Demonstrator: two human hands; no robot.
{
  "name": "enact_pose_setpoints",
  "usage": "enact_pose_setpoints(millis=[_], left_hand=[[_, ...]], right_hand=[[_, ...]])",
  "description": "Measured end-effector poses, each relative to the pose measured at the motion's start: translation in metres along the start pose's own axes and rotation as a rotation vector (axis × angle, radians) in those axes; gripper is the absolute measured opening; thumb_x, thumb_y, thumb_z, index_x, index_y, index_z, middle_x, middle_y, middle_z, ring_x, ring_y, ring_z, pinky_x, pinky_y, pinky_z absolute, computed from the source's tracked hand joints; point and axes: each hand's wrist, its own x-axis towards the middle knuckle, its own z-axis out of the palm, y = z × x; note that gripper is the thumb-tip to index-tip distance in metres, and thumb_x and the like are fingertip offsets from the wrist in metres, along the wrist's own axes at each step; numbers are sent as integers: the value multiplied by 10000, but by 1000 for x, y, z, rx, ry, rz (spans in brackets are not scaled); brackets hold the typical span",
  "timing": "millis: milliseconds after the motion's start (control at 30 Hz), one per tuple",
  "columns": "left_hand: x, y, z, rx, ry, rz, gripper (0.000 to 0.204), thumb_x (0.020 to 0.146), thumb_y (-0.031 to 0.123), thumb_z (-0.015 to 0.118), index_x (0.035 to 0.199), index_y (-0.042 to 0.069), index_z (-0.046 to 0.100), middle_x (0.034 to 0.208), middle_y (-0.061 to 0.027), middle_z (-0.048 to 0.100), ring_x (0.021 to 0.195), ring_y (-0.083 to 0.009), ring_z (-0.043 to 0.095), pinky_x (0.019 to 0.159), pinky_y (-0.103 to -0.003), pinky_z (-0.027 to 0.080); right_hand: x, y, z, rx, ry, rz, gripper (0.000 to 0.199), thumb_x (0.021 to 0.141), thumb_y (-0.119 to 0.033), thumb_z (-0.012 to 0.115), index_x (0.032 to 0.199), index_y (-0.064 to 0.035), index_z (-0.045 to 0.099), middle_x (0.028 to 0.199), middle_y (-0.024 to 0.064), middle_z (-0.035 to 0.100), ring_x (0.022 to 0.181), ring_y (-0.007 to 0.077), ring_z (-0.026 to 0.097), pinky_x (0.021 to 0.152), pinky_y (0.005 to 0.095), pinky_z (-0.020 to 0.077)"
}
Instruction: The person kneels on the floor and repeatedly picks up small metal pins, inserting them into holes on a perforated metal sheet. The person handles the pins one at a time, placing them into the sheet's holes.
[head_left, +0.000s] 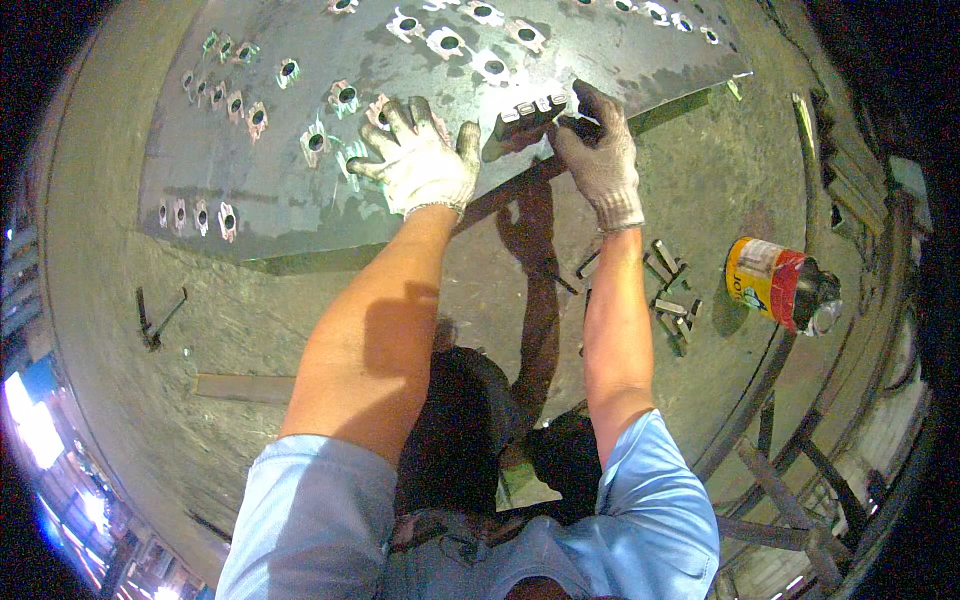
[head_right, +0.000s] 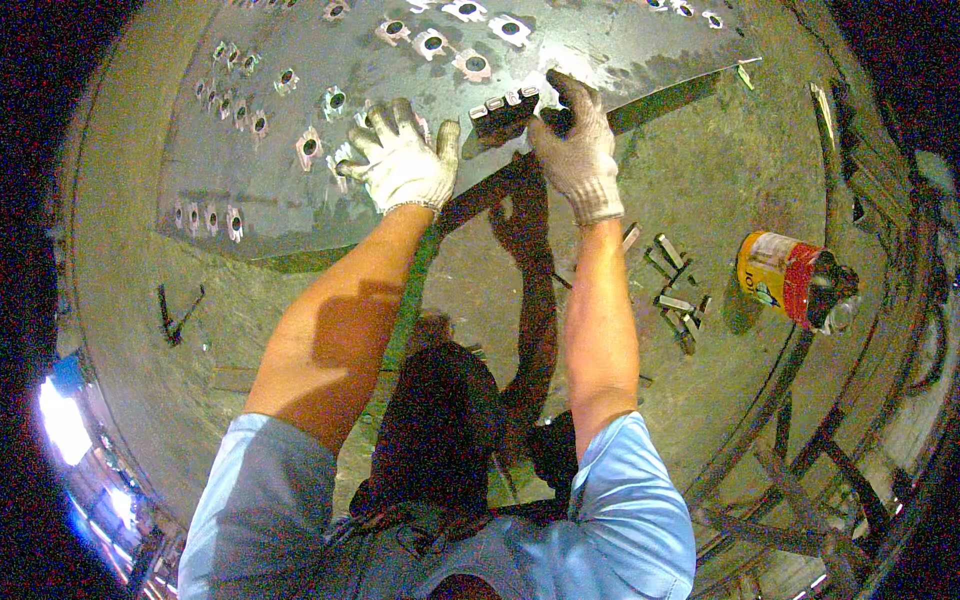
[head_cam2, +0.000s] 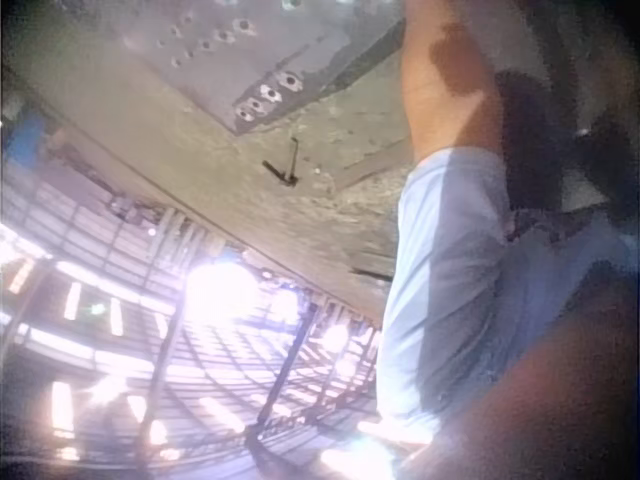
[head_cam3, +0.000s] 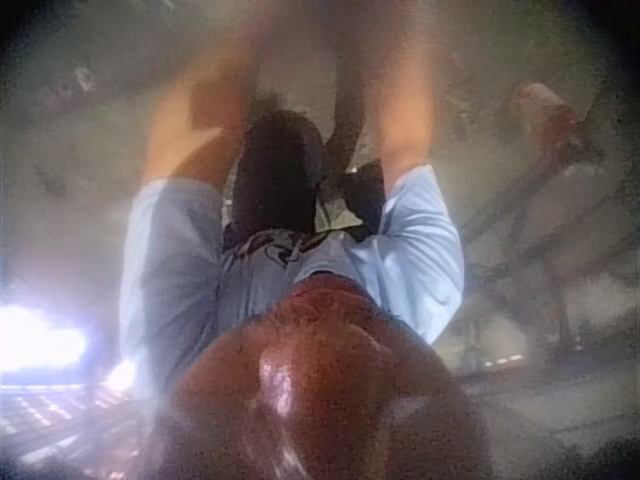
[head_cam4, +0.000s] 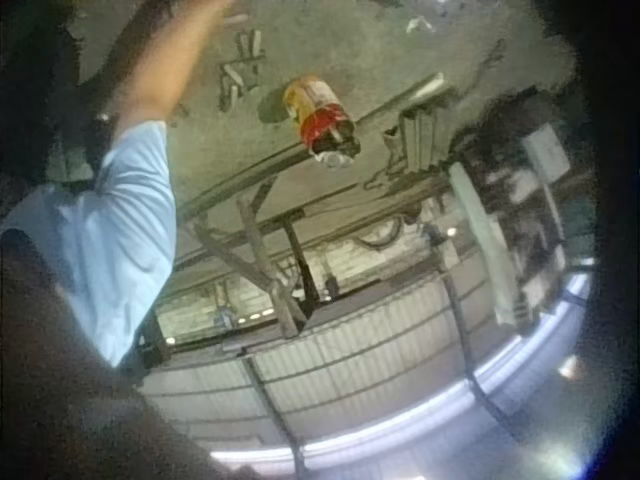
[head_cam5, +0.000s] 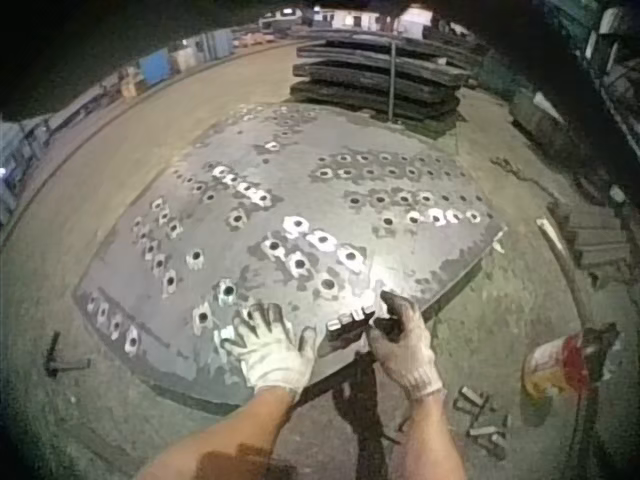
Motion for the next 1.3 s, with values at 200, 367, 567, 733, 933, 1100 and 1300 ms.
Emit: enact_pose_setpoints(millis=[200, 367, 567, 733, 933, 1100, 1300], left_hand=[[0, -3, 9, 23, 65, 25, 856, 930, 721, 408, 1591, 186, 317, 1690, -138, 182, 1522, -469, 163, 1130, -774, 115], [0, -1, 5, 21, 29, 21, 856, 933, 723, 396, 1602, 196, 299, 1696, -140, 158, 1522, -470, 162, 1123, -782, 116], [1, -2, 6, 22, 9, 19, 865, 933, 732, 386, 1603, 192, 298, 1699, -143, 141, 1522, -471, 162, 1117, -787, 117], [1, -1, 2, 16, -2, 12, 870, 931, 733, 393, 1601, 186, 300, 1696, -146, 153, 1521, -465, 169, 1119, -784, 121], [-1, -1, 4, 14, 35, 15, 863, 930, 716, 420, 1589, 169, 316, 1683, -149, 190, 1509, -463, 195, 1120, -781, 129], [1, 2, -4, 10, -38, -3, 848, 933, 689, 439, 1595, 176, 304, 1689, -163, 155, 1513, -488, 158, 1128, -768, 156], [1, 1, 6, 25, 18, 13, 851, 927, 689, 449, 1590, 175, 308, 1687, -156, 166, 1497, -484, 210, 1123, -761, 176]], right_hand=[[13, -39, -17, -336, -194, -224, 611, 771, -257, 824, 1342, -159, 632, 1462, 176, 504, 1265, 327, 595, 1049, 404, 504], [39, -43, -12, -447, -310, -419, 399, 755, -215, 763, 1145, -142, 719, 1488, 178, 496, 1299, 373, 539, 1069, 424, 479], [45, -38, -8, -372, -341, -427, 351, 784, -282, 768, 1099, -129, 743, 1442, 181, 530, 1313, 420, 492, 1099, 474, 436], [47, -36, -1, -399, -296, -512, 359, 769, -295, 784, 1072, -107, 742, 1406, 178, 561, 1309, 391, 504, 1092, 470, 441], [34, -49, 4, 205, 91, -329, 380, 795, -142, 812, 1107, 18, 664, 1083, 137, 719, 1003, 254, 695, 930, 351, 551], [-27, -82, -13, 428, 387, -185, 367, 801, 19, 783, 1123, -5, 609, 1045, 129, 731, 899, 160, 702, 805, 295, 583], [-82, -61, 4, 420, 588, -260, 359, 771, 39, 820, 1067, -28, 628, 999, 100, 725, 887, 165, 691, 801, 313, 575]])
